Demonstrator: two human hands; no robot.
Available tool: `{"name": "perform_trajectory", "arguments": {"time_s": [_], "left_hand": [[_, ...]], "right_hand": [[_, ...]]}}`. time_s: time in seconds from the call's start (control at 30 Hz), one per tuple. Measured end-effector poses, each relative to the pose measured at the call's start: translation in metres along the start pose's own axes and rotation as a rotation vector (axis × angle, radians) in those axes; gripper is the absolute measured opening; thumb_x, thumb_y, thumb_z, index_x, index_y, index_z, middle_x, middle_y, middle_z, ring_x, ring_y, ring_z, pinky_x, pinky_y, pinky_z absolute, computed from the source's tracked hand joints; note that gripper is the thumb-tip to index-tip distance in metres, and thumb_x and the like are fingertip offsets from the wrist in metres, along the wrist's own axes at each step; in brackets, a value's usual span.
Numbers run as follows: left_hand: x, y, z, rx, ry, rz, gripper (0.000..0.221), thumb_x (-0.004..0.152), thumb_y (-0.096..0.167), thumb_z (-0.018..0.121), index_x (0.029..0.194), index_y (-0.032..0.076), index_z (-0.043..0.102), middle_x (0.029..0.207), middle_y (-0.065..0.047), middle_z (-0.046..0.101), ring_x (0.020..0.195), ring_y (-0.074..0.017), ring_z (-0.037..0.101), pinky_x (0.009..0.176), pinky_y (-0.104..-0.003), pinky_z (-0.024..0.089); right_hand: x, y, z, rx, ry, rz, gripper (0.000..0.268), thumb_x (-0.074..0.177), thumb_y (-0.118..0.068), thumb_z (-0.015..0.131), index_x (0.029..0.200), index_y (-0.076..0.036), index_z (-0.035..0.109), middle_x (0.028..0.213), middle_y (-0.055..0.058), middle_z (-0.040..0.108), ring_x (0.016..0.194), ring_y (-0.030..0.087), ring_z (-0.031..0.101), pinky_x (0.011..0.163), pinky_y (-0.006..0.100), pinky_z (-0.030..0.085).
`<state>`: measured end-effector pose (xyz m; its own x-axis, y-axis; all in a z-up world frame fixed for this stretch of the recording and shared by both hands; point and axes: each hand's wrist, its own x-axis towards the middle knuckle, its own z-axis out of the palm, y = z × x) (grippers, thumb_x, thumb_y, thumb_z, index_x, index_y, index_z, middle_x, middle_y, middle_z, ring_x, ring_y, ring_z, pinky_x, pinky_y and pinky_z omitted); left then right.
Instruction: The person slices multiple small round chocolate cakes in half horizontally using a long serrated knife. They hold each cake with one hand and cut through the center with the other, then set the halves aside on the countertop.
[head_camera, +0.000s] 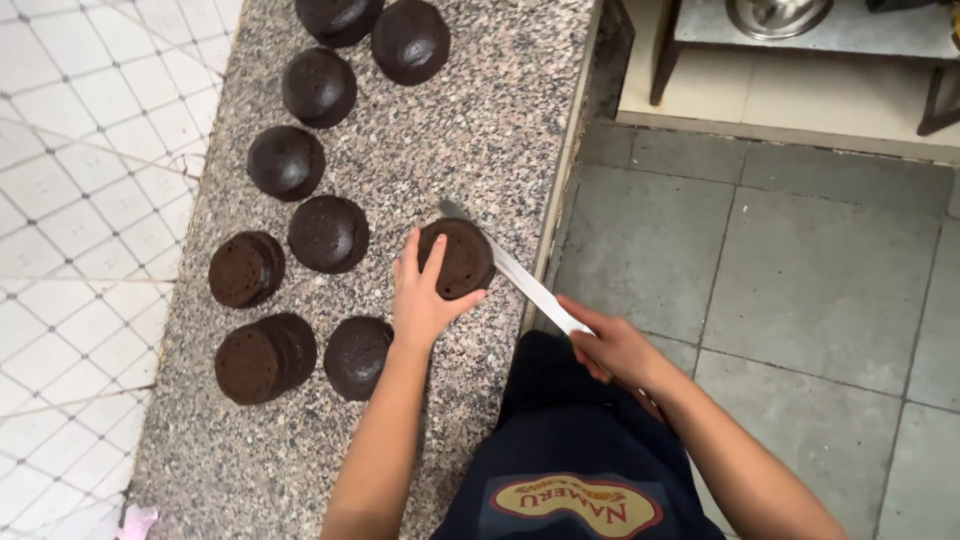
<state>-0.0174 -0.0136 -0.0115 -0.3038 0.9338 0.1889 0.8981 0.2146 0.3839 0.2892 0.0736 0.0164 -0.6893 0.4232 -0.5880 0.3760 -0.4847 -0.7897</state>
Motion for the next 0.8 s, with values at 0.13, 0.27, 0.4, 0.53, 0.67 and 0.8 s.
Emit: {"name": "perform_trajectory", "arguments": {"time_s": [0.13,0.27,0.4,0.53,0.67,0.8], "left_hand": [[-0.003,0.001,0.0,-0.034,0.05,0.038,0.104,0.064,0.055,0.093,0.15,0.013,0.051,0.161,-0.028,0.032,0.143,-0.0492,0.041,0.115,-0.063,0.036],[-0.001,0.008,0.005,-0.051,0.095,0.013,0.103,0.065,0.05,0.094,0.15,0.012,0.05,0.16,-0.029,0.033,0.142,-0.051,0.041,0.112,-0.057,0.043],[0.0,0.018,0.001,-0.089,0.11,-0.044,0.103,0.066,0.049,0.094,0.151,0.012,0.049,0.159,-0.03,0.033,0.142,-0.0507,0.042,0.111,-0.054,0.046],[0.0,0.018,0.003,-0.104,0.11,-0.089,0.106,0.063,0.05,0.095,0.151,0.012,0.049,0.16,-0.029,0.031,0.143,-0.0509,0.042,0.111,-0.054,0.046],[-0.01,0.032,0.007,-0.068,0.108,-0.139,0.115,0.059,0.052,0.097,0.152,0.009,0.044,0.16,-0.032,0.025,0.144,-0.0547,0.037,0.111,-0.055,0.043],[-0.032,0.065,0.003,-0.173,0.106,-0.206,0.119,0.063,0.052,0.095,0.156,0.006,0.036,0.161,-0.038,0.016,0.144,-0.0583,0.031,0.11,-0.055,0.041]], "right_hand": [[-0.004,0.008,0.004,0.006,0.019,0.064,0.062,0.098,-0.011,0.051,0.157,-0.027,0.043,0.068,0.002,0.054,0.049,0.01,0.048,0.044,0.027,0.043],[0.027,-0.015,0.018,-0.006,0.01,-0.018,0.062,0.098,-0.011,0.051,0.158,-0.026,0.042,0.069,0.001,0.054,0.051,0.009,0.049,0.046,0.026,0.044],[0.038,-0.016,0.024,-0.049,-0.003,-0.081,0.061,0.1,-0.012,0.051,0.158,-0.027,0.04,0.071,-0.001,0.056,0.054,0.007,0.052,0.049,0.025,0.046],[0.007,-0.002,0.018,-0.14,0.032,-0.031,0.062,0.099,-0.013,0.051,0.158,-0.029,0.04,0.07,0.0,0.056,0.052,0.009,0.051,0.049,0.026,0.047],[-0.013,0.022,0.007,-0.109,0.048,0.061,0.06,0.1,-0.014,0.053,0.157,-0.029,0.044,0.07,0.001,0.057,0.052,0.009,0.051,0.049,0.026,0.046],[0.003,0.01,0.0,-0.038,0.059,0.051,0.06,0.099,-0.012,0.054,0.156,-0.027,0.045,0.07,0.001,0.057,0.053,0.009,0.051,0.049,0.027,0.046]]}}
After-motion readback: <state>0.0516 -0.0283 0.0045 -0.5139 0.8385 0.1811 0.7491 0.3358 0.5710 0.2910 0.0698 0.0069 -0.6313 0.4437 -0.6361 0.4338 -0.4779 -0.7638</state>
